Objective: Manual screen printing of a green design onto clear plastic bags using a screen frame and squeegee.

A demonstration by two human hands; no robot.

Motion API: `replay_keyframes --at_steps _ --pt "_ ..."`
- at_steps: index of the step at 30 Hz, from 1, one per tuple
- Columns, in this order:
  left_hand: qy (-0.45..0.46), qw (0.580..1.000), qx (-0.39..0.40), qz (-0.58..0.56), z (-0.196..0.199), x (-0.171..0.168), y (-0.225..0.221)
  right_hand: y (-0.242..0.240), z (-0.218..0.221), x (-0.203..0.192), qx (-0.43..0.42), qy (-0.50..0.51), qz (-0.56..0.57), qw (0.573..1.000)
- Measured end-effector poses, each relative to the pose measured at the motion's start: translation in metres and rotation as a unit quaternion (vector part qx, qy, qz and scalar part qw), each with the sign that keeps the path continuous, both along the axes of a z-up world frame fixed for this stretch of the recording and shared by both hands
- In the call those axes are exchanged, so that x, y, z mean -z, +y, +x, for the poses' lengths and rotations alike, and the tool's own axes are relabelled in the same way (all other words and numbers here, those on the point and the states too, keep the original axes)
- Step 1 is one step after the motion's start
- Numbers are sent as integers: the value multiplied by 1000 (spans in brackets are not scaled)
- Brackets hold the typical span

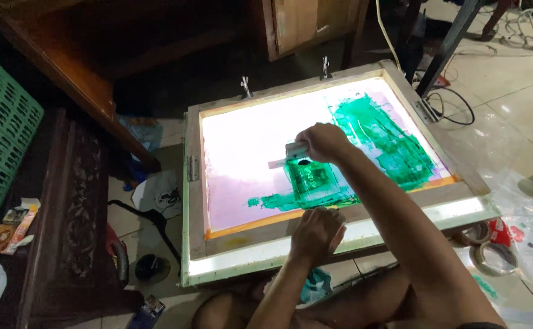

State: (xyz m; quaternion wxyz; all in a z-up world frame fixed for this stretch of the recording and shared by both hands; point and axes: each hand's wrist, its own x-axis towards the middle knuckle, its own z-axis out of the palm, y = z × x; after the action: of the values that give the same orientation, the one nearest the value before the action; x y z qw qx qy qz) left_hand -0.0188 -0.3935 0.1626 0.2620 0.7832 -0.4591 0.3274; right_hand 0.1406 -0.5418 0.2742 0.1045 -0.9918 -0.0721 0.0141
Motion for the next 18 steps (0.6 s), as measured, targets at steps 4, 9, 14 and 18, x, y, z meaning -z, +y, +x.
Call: replay_keyframes --at_steps 4,9,14,18 --pt "-24 1000 -6 -6 3 -5 -2 9 -5 -11 1 14 -102 995" --pt "-8 1000 -9 -2 -3 -26 2 12 0 -9 18 25 -108 994" --pt "-10 1000 -7 -5 2 -10 0 20 -21 -31 15 36 -117 992" --pt "-10 1000 -5 1 0 -6 1 25 -50 -42 13 34 -102 994"
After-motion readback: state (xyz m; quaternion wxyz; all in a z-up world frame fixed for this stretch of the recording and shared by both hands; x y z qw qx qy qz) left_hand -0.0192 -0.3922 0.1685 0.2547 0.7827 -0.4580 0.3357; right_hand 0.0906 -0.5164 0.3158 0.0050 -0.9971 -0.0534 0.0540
